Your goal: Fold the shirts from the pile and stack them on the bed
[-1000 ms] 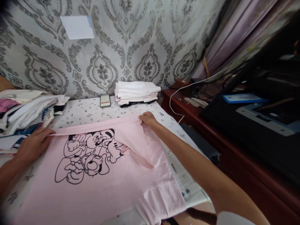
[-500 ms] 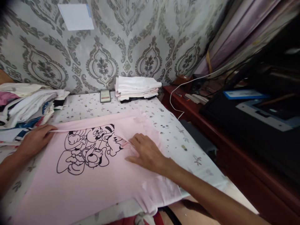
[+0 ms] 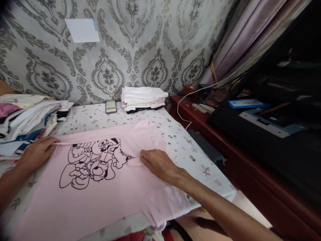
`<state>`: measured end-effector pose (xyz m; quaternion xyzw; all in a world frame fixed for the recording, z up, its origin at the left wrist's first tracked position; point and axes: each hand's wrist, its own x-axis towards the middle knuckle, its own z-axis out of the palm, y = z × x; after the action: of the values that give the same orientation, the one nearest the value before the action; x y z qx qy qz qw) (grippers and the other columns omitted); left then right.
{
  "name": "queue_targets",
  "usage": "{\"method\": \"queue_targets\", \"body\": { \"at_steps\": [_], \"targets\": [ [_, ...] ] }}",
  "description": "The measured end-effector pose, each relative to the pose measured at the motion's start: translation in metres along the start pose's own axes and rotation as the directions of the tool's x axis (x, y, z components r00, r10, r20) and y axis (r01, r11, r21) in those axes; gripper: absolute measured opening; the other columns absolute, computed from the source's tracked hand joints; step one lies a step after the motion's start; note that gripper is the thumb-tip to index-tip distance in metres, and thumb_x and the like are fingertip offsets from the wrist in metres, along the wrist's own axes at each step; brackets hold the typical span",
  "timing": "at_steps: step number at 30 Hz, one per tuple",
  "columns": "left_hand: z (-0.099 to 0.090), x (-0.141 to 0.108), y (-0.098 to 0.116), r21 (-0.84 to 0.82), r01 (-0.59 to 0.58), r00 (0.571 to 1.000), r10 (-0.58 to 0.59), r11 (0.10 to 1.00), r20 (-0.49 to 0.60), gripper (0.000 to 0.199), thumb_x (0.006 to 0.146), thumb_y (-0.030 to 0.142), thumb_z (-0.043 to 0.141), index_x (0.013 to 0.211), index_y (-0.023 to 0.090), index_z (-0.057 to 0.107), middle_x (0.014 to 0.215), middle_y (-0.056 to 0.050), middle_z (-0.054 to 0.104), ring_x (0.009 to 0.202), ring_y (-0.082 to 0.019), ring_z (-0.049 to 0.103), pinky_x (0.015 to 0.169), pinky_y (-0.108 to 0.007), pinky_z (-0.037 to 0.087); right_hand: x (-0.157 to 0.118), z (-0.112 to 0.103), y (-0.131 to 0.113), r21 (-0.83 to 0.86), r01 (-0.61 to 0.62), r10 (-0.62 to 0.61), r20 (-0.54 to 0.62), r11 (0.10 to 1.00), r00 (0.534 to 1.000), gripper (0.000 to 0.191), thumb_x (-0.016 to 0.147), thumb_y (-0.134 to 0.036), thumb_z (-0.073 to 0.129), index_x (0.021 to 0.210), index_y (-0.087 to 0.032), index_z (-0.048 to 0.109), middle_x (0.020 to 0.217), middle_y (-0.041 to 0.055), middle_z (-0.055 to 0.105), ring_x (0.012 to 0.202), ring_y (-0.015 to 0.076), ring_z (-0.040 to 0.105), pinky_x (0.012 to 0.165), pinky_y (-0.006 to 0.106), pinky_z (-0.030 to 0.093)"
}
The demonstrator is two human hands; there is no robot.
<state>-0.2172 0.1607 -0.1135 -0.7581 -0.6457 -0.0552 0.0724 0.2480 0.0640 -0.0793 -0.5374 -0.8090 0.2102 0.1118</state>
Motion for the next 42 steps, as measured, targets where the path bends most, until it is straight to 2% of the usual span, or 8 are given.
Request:
{"method": "queue_targets", "body": {
  "at_steps": [3, 7, 10, 15, 22, 31, 35, 42],
  "targets": [
    [0.002, -0.001, -0.003, -0.036, -0.016, 1.0, 0.016, 0.999, 0.008, 0.042, 0.091, 0.035, 0.029, 0.104, 0.02, 0.066, 0.113, -0.009, 0.069, 0.108, -0.026, 0.063, 0.093, -0.037, 0.048, 0.007, -0.004, 0.001, 0.0, 0.031, -0.03, 0.15, 1.0, 0.988, 0.027, 0.097, -0.036, 0.049, 0.079, -0.021, 0.063, 0.07, 0.0015, 0.065, 0.064, 0.0158, 0.057, 0.06, 0.027, 0.033],
    [0.008, 0.001, -0.012, -0.167, -0.067, 0.997, 0.062, 0.984, -0.038, 0.038, 0.086, 0.039, 0.039, 0.104, 0.022, 0.067, 0.114, -0.007, 0.07, 0.11, -0.029, 0.061, 0.099, -0.041, 0.046, 0.05, -0.017, 0.023, 0.047, -0.124, 0.126, -0.047, 0.991, 0.991, 0.035, 0.097, -0.039, 0.046, 0.075, -0.019, 0.064, 0.071, 0.002, 0.067, 0.062, 0.0153, 0.058, 0.059, 0.026, 0.035],
    [0.006, 0.007, -0.014, -0.441, -0.006, 1.0, -0.004, 0.897, -0.022, 0.042, 0.079, 0.048, 0.047, 0.103, 0.02, 0.067, 0.114, -0.008, 0.071, 0.108, -0.028, 0.063, 0.097, -0.037, 0.048, 0.103, -0.027, 0.051, 0.02, -0.377, 0.371, -0.233, 0.926, 0.899, 0.033, 0.097, -0.035, 0.045, 0.075, -0.019, 0.064, 0.078, 0.0048, 0.07, 0.075, 0.0184, 0.064, 0.066, 0.027, 0.04],
    [-0.002, 0.028, -0.013, -0.69, 0.189, 0.967, -0.254, 0.698, 0.009, 0.046, 0.078, 0.051, 0.044, 0.099, 0.016, 0.065, 0.104, -0.01, 0.071, 0.097, -0.025, 0.065, 0.079, -0.033, 0.054, 0.168, -0.024, 0.08, 0.017, -0.597, 0.581, -0.247, 0.802, 0.775, 0.036, 0.093, -0.044, 0.049, 0.075, -0.019, 0.067, 0.084, 0.011, 0.071, 0.088, 0.0271, 0.066, 0.066, 0.033, 0.042],
    [0.007, 0.054, -0.012, -0.327, 0.2, 0.979, -0.18, 0.924, 0.091, 0.033, 0.076, 0.034, 0.046, 0.092, 0.017, 0.068, 0.095, -0.008, 0.072, 0.091, -0.023, 0.064, 0.085, -0.033, 0.05, 0.178, -0.01, 0.096, 0.086, -0.643, 0.639, -0.276, 0.761, 0.718, 0.022, 0.081, -0.041, 0.062, 0.088, -0.023, 0.071, 0.088, 0.0089, 0.071, 0.091, 0.0285, 0.066, 0.067, 0.035, 0.046],
    [0.006, 0.056, -0.007, -0.2, 0.211, 0.973, -0.186, 0.957, 0.137, 0.024, 0.074, 0.044, 0.047, 0.073, 0.02, 0.054, 0.081, -0.006, 0.065, 0.083, -0.023, 0.06, 0.073, -0.03, 0.045, 0.178, -0.008, 0.099, 0.084, -0.641, 0.632, -0.306, 0.763, 0.712, 0.014, 0.083, -0.035, 0.064, 0.084, -0.022, 0.069, 0.097, 0.0075, 0.072, 0.089, 0.0237, 0.065, 0.067, 0.03, 0.044],
    [0.003, 0.049, 0.0, -0.238, 0.278, 0.96, -0.265, 0.931, 0.085, 0.029, 0.082, 0.047, 0.039, 0.081, 0.021, 0.051, 0.077, -0.004, 0.061, 0.076, -0.021, 0.059, 0.067, -0.029, 0.043, 0.173, -0.005, 0.104, 0.066, -0.604, 0.583, -0.363, 0.795, 0.727, 0.013, 0.089, -0.03, 0.056, 0.089, -0.022, 0.066, 0.097, 0.0082, 0.07, 0.088, 0.0235, 0.063, 0.067, 0.031, 0.043],
    [-0.008, 0.039, 0.029, 0.025, 0.305, 0.937, -0.305, 0.952, 0.169, 0.036, 0.095, 0.042, 0.028, 0.107, 0.019, 0.054, 0.095, -0.016, 0.069, 0.088, -0.033, 0.066, 0.07, -0.038, 0.044, 0.171, -0.006, 0.103, 0.021, -0.569, 0.534, -0.377, 0.822, 0.757, 0.01, 0.086, -0.023, 0.054, 0.087, -0.021, 0.064, 0.097, 0.0086, 0.069, 0.087, 0.0235, 0.06, 0.066, 0.031, 0.04]
  ]
}}
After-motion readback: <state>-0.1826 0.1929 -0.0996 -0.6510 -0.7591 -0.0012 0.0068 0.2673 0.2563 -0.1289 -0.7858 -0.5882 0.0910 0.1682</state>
